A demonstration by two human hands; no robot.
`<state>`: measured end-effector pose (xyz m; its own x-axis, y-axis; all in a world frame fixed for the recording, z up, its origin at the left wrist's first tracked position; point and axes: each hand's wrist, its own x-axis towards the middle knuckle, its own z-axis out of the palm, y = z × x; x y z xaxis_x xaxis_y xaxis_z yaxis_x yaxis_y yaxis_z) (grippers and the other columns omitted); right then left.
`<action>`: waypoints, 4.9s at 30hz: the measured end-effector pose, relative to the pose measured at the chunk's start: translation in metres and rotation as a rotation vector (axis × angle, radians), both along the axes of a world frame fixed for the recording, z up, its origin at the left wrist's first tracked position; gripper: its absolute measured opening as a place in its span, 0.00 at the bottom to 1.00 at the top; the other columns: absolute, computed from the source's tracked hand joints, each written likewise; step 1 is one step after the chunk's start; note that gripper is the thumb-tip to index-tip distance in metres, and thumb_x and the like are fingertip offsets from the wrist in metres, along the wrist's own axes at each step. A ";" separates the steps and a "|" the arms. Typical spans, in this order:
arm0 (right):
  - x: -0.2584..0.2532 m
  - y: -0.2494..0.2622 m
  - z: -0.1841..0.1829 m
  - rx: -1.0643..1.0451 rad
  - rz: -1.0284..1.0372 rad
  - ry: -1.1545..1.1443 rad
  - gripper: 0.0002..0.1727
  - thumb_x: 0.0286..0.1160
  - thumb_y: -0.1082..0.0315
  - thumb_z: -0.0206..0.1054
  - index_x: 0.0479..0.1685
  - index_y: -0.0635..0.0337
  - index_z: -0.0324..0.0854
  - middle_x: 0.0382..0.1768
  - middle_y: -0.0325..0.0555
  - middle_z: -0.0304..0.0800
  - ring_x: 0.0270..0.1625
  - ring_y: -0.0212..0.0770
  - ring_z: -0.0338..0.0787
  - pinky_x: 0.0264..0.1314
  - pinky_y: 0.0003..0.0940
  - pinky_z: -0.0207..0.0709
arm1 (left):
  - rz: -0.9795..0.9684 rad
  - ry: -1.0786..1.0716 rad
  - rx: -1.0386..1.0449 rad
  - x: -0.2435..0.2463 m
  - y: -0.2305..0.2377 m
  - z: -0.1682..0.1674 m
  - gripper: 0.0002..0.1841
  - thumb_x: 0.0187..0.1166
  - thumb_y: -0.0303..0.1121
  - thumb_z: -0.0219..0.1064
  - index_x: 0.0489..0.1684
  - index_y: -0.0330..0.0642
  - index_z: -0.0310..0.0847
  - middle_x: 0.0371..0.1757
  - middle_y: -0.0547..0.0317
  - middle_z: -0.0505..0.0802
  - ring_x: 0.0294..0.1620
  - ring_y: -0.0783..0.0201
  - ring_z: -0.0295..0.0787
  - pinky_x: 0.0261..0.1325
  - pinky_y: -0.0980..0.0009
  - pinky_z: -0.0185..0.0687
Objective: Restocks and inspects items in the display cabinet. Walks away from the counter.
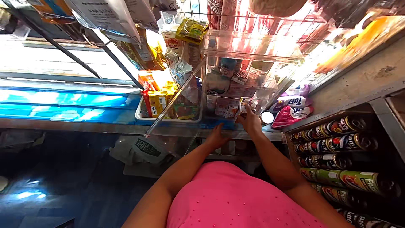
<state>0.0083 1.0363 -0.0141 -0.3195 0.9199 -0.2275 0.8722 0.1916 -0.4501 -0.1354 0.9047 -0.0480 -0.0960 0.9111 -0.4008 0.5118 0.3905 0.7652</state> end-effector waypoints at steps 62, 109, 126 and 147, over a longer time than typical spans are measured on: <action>-0.080 -0.028 -0.028 0.036 0.172 0.427 0.35 0.74 0.68 0.76 0.80 0.68 0.67 0.65 0.71 0.84 0.66 0.70 0.86 0.67 0.68 0.78 | 0.246 -0.111 0.102 -0.023 -0.015 0.004 0.50 0.79 0.39 0.74 0.96 0.38 0.40 0.91 0.34 0.61 0.86 0.42 0.68 0.84 0.49 0.70; 0.003 -0.005 0.068 -0.219 0.618 0.095 0.27 0.83 0.47 0.67 0.70 0.58 0.85 0.58 0.56 0.92 0.63 0.57 0.90 0.72 0.67 0.75 | 0.613 -0.675 0.209 -0.018 -0.022 0.054 0.22 0.90 0.33 0.59 0.79 0.35 0.63 0.58 0.44 0.89 0.49 0.58 0.93 0.50 0.62 0.91; 0.068 -0.066 0.010 -0.756 0.152 0.793 0.28 0.71 0.73 0.72 0.71 0.69 0.71 0.55 0.50 0.90 0.51 0.37 0.93 0.53 0.36 0.89 | -0.117 -0.211 0.187 -0.004 -0.069 0.113 0.38 0.85 0.41 0.65 0.92 0.35 0.54 0.80 0.42 0.80 0.73 0.55 0.85 0.70 0.59 0.84; -0.014 -0.025 0.120 -0.594 -0.584 1.636 0.17 0.90 0.59 0.59 0.69 0.56 0.71 0.47 0.44 0.87 0.43 0.37 0.93 0.47 0.29 0.90 | 0.239 0.357 1.189 -0.098 -0.171 0.152 0.17 0.87 0.50 0.62 0.64 0.52 0.82 0.69 0.66 0.87 0.80 0.67 0.75 0.82 0.64 0.73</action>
<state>-0.0057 1.0116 0.1060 -0.2360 0.9055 -0.3528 -0.5701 -0.4230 -0.7043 -0.2337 0.7342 0.1035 -0.2413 0.6348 0.7340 0.7734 -0.3311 0.5405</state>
